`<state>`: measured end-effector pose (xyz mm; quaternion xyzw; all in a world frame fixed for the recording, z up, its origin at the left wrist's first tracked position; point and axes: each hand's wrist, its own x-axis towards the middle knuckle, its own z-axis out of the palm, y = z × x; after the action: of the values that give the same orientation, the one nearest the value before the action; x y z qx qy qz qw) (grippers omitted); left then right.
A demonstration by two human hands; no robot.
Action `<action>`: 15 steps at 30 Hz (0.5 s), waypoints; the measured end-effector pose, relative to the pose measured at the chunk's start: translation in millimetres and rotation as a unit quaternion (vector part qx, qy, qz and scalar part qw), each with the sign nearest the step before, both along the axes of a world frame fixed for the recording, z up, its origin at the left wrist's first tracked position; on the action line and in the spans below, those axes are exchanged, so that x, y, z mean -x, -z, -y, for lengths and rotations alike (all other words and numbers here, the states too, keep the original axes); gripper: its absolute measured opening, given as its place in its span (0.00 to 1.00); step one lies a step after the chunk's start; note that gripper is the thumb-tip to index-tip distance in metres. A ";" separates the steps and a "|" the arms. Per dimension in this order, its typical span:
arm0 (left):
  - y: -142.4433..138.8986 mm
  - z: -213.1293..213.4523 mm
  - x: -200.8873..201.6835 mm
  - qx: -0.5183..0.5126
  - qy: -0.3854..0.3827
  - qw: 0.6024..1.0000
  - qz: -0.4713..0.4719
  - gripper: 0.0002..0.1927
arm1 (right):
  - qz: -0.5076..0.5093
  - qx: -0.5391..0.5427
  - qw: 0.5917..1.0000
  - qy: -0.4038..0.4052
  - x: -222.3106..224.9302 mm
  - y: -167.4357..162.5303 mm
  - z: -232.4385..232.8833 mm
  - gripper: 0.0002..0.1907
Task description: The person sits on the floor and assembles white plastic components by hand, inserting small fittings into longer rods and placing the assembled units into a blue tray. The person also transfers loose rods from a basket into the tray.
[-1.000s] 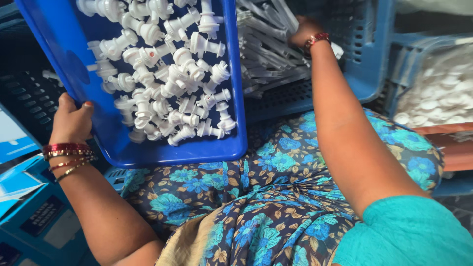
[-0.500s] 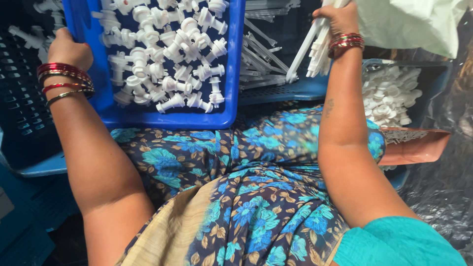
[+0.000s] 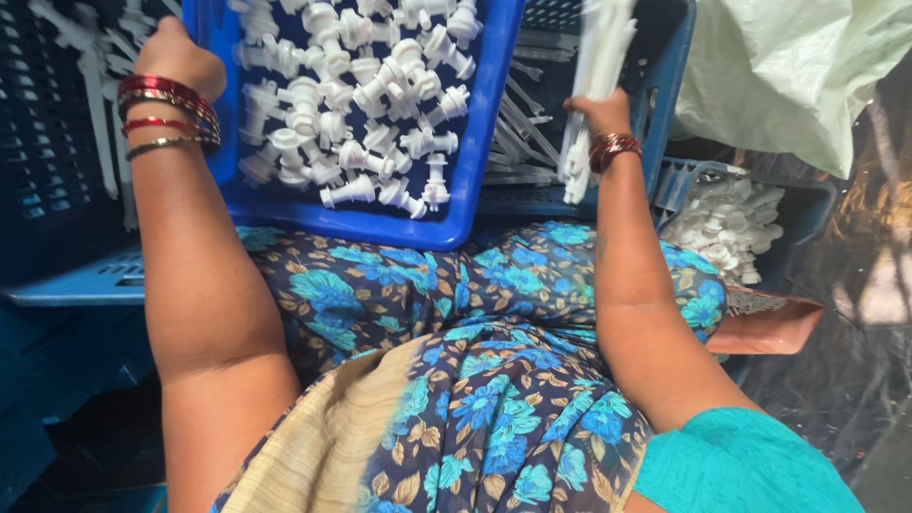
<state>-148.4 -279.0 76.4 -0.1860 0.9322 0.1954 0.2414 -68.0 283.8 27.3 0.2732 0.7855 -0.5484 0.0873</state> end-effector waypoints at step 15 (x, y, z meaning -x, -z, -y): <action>8.8 -8.5 19.5 -0.015 -0.003 1.000 -0.013 0.26 | -0.424 -0.128 0.895 0.056 49.5 -40.3 27.6 0.41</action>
<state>-168.0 -270.5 67.7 -0.1826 0.9316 0.2128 0.2314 -117.5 256.1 67.7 0.0671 0.7947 -0.5112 -0.3203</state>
